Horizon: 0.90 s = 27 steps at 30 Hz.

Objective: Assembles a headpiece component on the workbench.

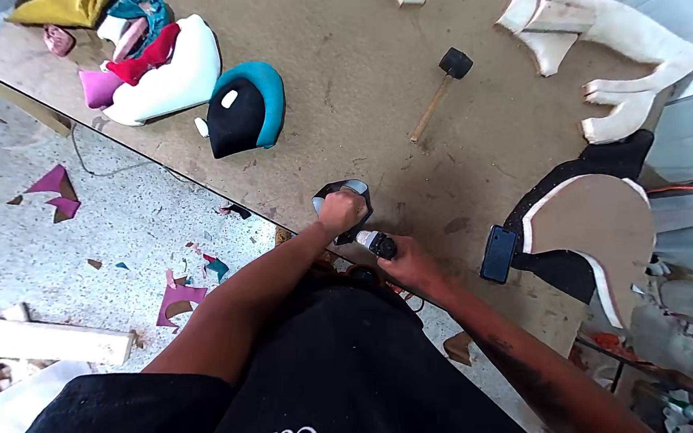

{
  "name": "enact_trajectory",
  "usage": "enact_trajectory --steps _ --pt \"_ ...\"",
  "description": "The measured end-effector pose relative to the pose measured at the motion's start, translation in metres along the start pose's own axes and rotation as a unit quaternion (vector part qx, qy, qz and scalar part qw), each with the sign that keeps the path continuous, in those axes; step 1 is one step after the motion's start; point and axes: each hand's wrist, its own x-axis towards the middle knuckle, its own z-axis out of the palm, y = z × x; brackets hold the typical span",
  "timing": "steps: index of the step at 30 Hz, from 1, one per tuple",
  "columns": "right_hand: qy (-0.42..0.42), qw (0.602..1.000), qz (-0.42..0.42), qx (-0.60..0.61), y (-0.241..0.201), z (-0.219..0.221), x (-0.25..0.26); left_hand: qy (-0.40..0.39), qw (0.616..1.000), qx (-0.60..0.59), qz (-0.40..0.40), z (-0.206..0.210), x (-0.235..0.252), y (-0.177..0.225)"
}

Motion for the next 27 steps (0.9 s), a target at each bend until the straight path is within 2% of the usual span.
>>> enact_trajectory --steps 4,6,9,11,13,16,19,23,25,27 --pt "0.044 0.999 0.01 0.017 0.002 -0.007 -0.013 -0.014 1.0 -0.017 -0.021 -0.01 0.004 0.005" --pt "0.098 0.992 0.058 0.048 0.016 -0.01 -0.023 -0.016 0.997 -0.068 -0.022 -0.026 0.002 0.004" --pt "0.185 0.972 0.14 0.027 0.043 -0.016 -0.034 -0.012 0.994 -0.104 0.027 -0.062 -0.028 0.005" --pt "0.213 0.963 0.164 0.009 0.066 -0.021 -0.029 -0.049 0.995 -0.049 0.068 -0.077 -0.056 0.002" --pt "0.237 0.959 0.153 -0.003 0.083 -0.018 -0.025 -0.103 0.99 0.019 0.091 -0.073 -0.078 0.0" --pt "0.269 0.959 0.09 0.029 0.086 -0.005 -0.012 -0.114 0.983 0.066 0.13 -0.06 -0.073 -0.004" --pt "0.275 0.955 0.038 0.106 0.057 0.006 -0.016 -0.091 0.977 0.047 0.187 -0.051 -0.06 -0.002" --pt "0.287 0.937 -0.031 0.196 0.037 0.031 -0.003 -0.081 0.981 -0.037 0.175 -0.07 -0.043 0.017" --pt "0.274 0.941 -0.012 0.199 0.04 0.042 0.014 -0.083 0.982 -0.055 0.161 -0.079 -0.034 0.021" --pt "0.239 0.949 0.054 0.196 0.041 0.043 0.026 -0.107 0.982 -0.033 0.151 -0.084 -0.025 0.014"
